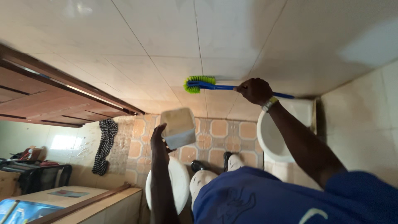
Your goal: The person scrubs the tiled bathroom walls using a long-handled brush and a small container of cleaning solution. They repeatedly dip the brush into the container and scrub different sections of the wall, including areas near the sink and floor.
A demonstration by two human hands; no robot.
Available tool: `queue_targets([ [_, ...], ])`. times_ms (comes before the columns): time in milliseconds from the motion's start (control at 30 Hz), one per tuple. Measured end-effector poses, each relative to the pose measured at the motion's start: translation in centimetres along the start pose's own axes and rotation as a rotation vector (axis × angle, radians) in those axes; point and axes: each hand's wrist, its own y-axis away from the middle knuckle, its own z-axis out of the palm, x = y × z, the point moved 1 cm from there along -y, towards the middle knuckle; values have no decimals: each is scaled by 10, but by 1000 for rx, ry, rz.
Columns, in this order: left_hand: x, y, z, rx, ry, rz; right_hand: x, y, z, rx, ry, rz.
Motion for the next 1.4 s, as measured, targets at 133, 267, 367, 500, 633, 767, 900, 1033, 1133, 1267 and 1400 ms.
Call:
queue_targets([
  [133, 1, -54, 10, -121, -132, -62, 5, -2, -19, 2, 20, -7],
  [267, 100, -50, 57, -247, -50, 29, 12, -3, -19, 48, 116, -61],
  [367, 209, 6, 93, -413, -112, 329, 11, 0, -24, 34, 121, -44],
  [500, 273, 75, 112, -420, -109, 367, -2, -5, -54, 122, 25, -161],
  [633, 245, 90, 77, -381, -9, 392, -17, -12, -93, 257, -11, -372],
  [767, 190, 81, 26, -206, 56, 276, -32, -18, -118, 240, -75, -400],
  [900, 141, 74, -2, -70, 99, 221, -56, -22, -161, 253, -450, -408],
  [1033, 113, 64, 0, -173, 146, 170, -74, -22, -206, 379, -786, -357],
  [1133, 107, 57, 12, -200, 172, 164, -78, -39, -191, 340, -789, -447],
  [1267, 128, 50, 18, -330, 237, 174, -57, -38, -123, 247, -330, -484],
  [1400, 148, 55, 24, -370, 227, 163, -47, 8, -85, 394, 156, -370],
])
